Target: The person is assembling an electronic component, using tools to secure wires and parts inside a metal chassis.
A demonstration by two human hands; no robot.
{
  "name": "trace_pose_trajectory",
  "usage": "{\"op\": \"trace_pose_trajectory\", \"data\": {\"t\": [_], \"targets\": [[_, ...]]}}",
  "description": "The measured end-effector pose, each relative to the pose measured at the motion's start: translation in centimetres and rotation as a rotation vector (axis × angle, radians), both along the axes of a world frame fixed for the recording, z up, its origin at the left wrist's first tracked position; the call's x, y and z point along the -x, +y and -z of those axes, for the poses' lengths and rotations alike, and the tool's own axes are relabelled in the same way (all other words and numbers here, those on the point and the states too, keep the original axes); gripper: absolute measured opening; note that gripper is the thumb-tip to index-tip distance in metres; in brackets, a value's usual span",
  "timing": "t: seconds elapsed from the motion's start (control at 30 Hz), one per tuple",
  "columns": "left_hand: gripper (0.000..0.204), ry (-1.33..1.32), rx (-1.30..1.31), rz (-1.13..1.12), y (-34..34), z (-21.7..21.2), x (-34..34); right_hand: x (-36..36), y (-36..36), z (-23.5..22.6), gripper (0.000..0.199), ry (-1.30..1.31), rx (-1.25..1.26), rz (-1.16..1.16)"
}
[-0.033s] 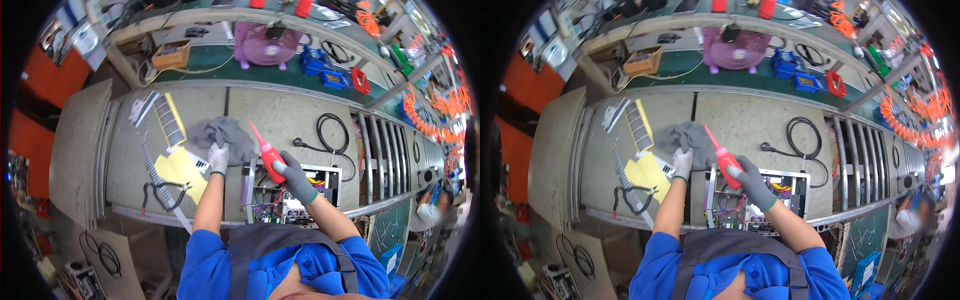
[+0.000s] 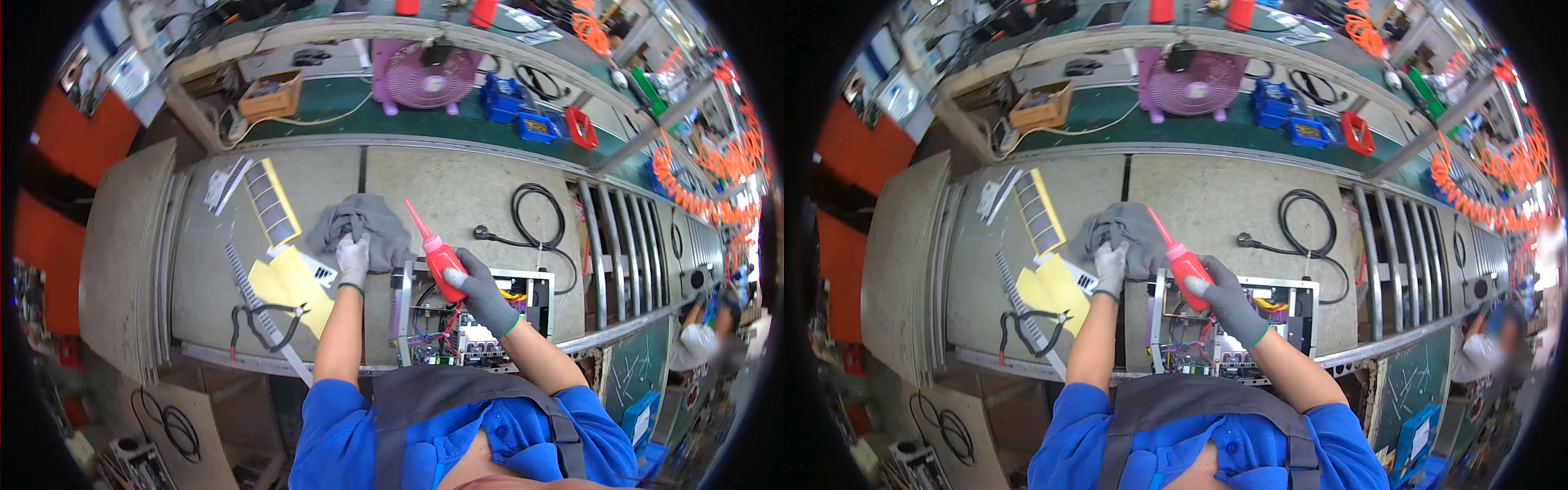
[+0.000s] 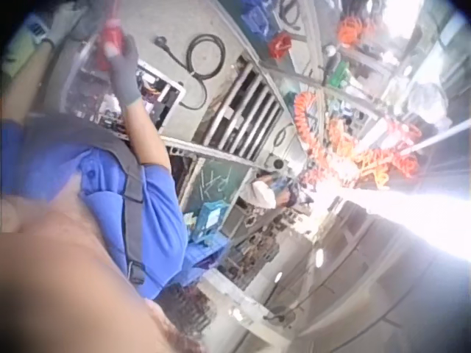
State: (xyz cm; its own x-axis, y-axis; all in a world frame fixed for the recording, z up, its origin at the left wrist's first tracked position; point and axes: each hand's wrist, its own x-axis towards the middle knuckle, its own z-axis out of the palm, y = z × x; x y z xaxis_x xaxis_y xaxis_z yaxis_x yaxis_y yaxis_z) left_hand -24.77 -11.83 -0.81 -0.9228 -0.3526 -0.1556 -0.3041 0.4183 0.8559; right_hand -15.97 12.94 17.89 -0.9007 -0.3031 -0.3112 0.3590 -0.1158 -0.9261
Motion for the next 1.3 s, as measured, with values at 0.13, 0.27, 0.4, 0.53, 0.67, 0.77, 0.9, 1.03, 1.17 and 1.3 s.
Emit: {"op": "trace_pose_trajectory", "data": {"t": [0.13,0.27,0.4,0.53,0.67,0.77,0.9,1.03,1.17,1.3], "targets": [[0.033,0.119,-1.092,0.104,1.2,-9.0,-2.7,-0.4,1.6,-1.8,0.059,0.003,-0.089,-0.016],[0.043,0.267,-1.190,0.305,4.8,-16.2,-7.2,-0.7,0.2,-1.9,0.056,-0.033,-0.110,-0.232],[0.052,0.321,-1.094,0.308,5.8,-19.8,-9.2,-1.6,0.2,-1.8,0.060,0.041,-0.080,-0.376],[0.030,0.359,-0.916,0.145,6.4,-21.3,-10.9,-3.0,0.9,-3.1,0.065,-0.024,-0.182,-0.487],[0.032,0.580,-0.932,0.069,8.3,-22.1,-10.7,-3.6,0.2,-4.5,0.048,0.517,-0.979,-0.301],[0.024,0.564,-0.843,-0.054,8.0,-21.7,-8.7,-3.7,0.9,-4.9,0.049,0.532,-0.976,-0.227],[0.026,0.923,-0.518,-0.125,-1.3,-20.0,-2.5,-5.7,4.4,-4.6,0.055,0.267,-0.845,-0.345],[0.053,0.391,0.542,-0.033,-8.0,-16.5,3.4,-7.5,7.9,-3.5,0.064,0.260,-0.591,-0.168],[0.069,0.300,0.506,0.270,-3.1,-18.2,-0.7,-8.1,9.7,-3.4,0.061,0.177,-0.581,-0.105],[0.060,-0.050,-0.512,0.826,9.8,-18.5,-13.5,-9.6,10.5,-2.7,0.071,0.061,-0.275,-0.148]]}}
